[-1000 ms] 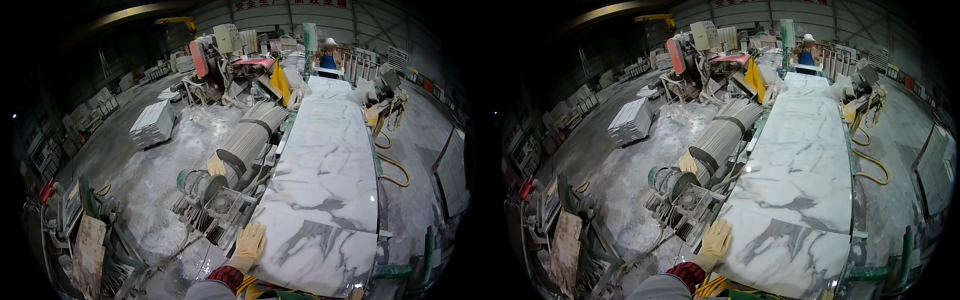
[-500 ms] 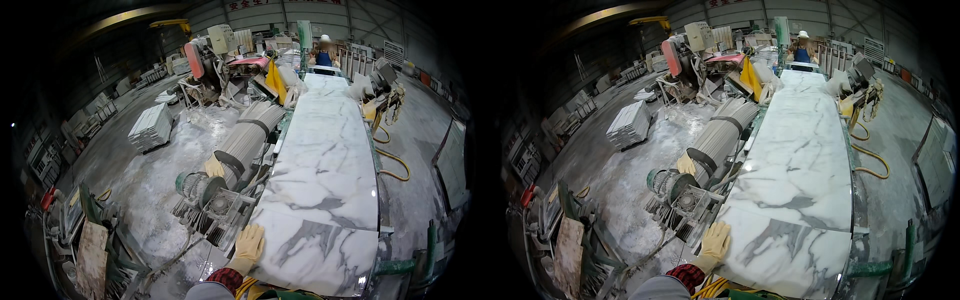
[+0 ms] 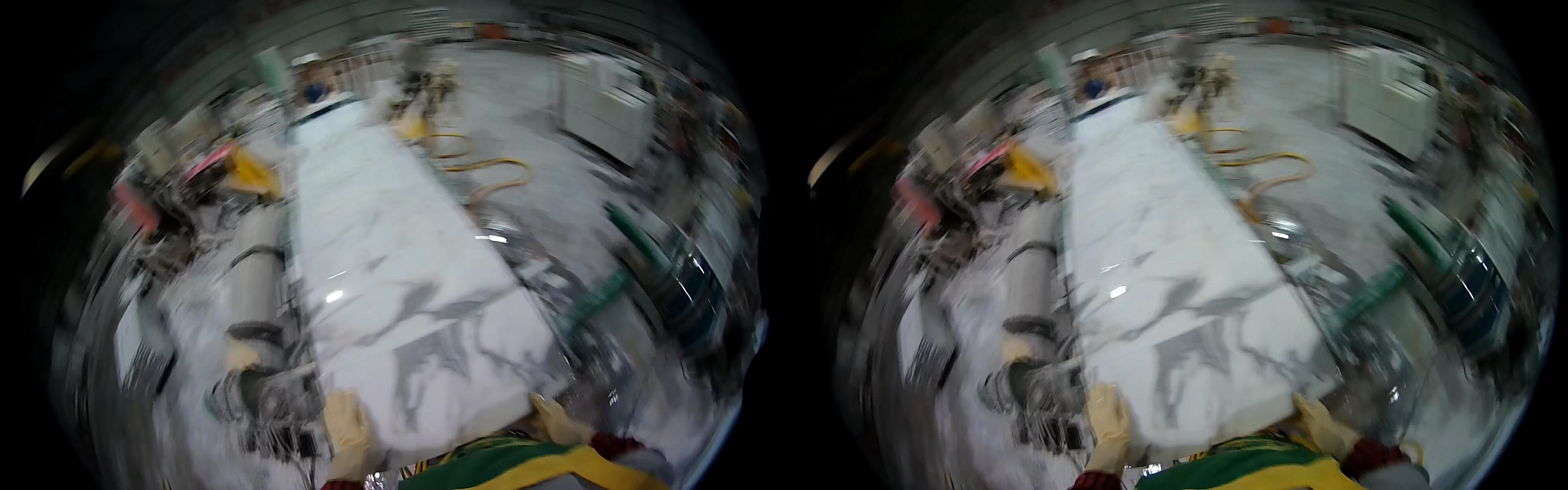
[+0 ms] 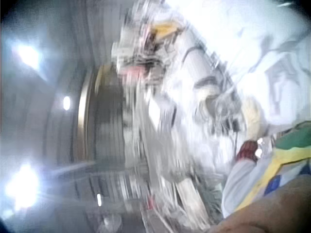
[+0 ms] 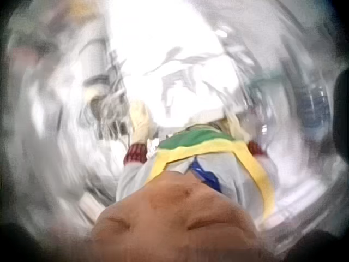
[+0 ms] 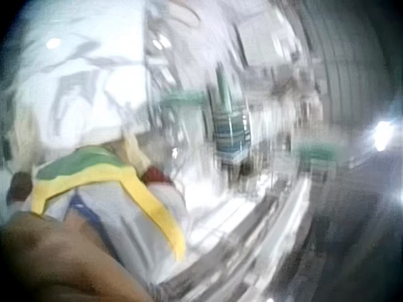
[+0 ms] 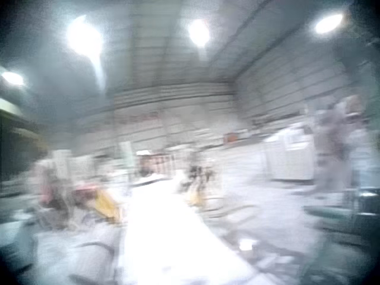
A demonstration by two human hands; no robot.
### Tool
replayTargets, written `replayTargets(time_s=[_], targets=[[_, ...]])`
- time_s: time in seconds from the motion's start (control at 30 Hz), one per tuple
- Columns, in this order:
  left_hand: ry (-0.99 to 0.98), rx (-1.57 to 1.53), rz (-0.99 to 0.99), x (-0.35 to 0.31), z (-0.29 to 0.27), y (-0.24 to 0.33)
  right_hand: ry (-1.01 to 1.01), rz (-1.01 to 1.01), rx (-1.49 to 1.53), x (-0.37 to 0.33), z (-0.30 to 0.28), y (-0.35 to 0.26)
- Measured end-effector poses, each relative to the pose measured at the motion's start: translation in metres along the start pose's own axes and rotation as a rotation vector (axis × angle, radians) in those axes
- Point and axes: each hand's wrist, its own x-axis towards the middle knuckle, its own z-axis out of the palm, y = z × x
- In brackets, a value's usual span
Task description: The person repeatedly lifts and places large marble slabs onto a conveyor system in a factory. They guide the slabs through the machinery and stack them at the end of the line.
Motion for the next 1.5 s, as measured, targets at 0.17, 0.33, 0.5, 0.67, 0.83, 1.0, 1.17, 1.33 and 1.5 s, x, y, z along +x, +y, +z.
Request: replayTargets(time_s=[0.17,0.33,0.5,0.67,0.83,1.0,1.17,1.33,1.5], targets=[[0.041,0.051,0.079,-0.002,0.057,-0.078,0.306,-0.193,-0.331,0.108,-0.100,0.111],[-0.136,0.297,0.074,0.054,0.055,-0.087,0.290,-0.214,-0.267,0.172,-0.123,0.155],[-0.157,0.167,0.203,0.092,0.067,-0.061,0.384,-0.163,-0.196,0.082,-0.052,0.096],[-0.333,-0.115,0.057,0.119,0.051,-0.015,0.530,-0.032,-0.175,0.059,-0.014,0.069],[-0.565,-0.356,-0.101,0.147,0.044,0.027,0.536,0.071,0.177,0.051,0.010,0.064],[-0.645,-0.225,-0.092,0.151,0.065,0.014,0.131,0.197,0.360,0.058,-0.004,0.088],[-0.744,-0.326,0.001,0.160,0.056,0.011,-0.074,0.271,0.566,0.106,-0.045,0.135],[-0.880,-0.287,0.114,0.162,0.058,0.014,0.127,0.244,0.369,0.043,0.016,0.074],[-0.798,-0.221,0.046,0.142,0.062,0.000,-0.082,0.270,0.001,0.087,-0.039,0.101]])
